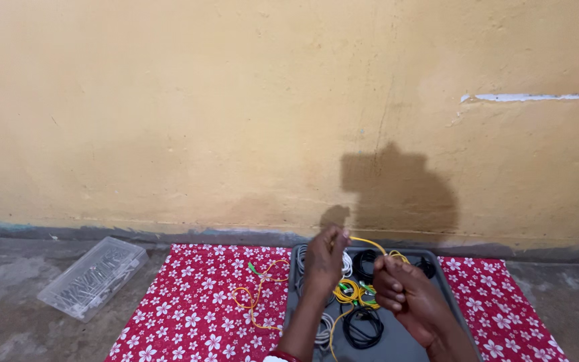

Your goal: The person coils several cables of different colors, including white, yellow, black, and green, and places them into a grey tray on the floor.

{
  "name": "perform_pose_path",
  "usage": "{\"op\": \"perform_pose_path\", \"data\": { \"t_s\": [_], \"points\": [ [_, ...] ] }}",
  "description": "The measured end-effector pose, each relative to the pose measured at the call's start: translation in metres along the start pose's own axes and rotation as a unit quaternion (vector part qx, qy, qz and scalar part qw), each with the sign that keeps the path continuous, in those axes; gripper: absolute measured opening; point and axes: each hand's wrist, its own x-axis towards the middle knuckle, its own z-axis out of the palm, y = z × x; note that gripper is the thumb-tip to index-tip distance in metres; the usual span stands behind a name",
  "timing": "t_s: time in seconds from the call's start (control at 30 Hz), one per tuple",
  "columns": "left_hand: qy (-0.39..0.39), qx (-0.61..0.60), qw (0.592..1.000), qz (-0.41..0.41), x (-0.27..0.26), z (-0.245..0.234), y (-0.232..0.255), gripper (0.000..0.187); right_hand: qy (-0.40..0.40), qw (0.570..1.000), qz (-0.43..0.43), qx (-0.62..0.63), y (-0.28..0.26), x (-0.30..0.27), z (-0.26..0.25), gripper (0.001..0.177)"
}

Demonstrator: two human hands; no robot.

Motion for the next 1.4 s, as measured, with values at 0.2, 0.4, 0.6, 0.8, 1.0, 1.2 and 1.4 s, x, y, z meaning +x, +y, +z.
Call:
{"op": "perform_pose_path", "data": {
  "t_s": [0.2, 0.4, 0.6, 0.8, 1.0, 1.2, 1.4],
  "points": [
    [-0.080, -0.001, 0.993, 0.092, -0.031, 0.031, -0.006, 0.039, 0.014, 0.984, -0.129, 0.121, -0.025, 0.013, 0.023, 0.042],
    [-0.158, 0.093, 0.978, 0.096, -0.050, 0.025, 0.023, 0.030, 0.146, 0.966, -0.206, -0.060, -0.038, 0.017, 0.032, 0.044],
    [-0.180, 0.197, 0.956, 0.121, -0.046, -0.008, 0.049, 0.031, 0.253, 0.795, -0.255, -0.490, -0.039, 0.014, 0.022, 0.033],
    [-0.104, 0.218, 0.964, 0.109, -0.024, -0.048, 0.073, 0.033, 0.216, 0.813, -0.083, -0.534, -0.019, 0.008, 0.006, 0.037],
    [-0.081, 0.207, 0.971, 0.094, -0.023, -0.047, 0.069, 0.039, 0.123, 0.842, -0.102, -0.516, -0.011, 0.007, 0.006, 0.041],
    [-0.058, 0.174, 0.977, 0.106, -0.022, -0.044, 0.059, 0.038, 0.130, 0.876, -0.073, -0.458, -0.005, 0.007, 0.010, 0.040],
    [-0.047, 0.108, 0.990, 0.073, -0.016, -0.036, 0.034, 0.039, 0.113, 0.918, -0.068, -0.374, -0.003, 0.006, 0.018, 0.043]
  ]
}}
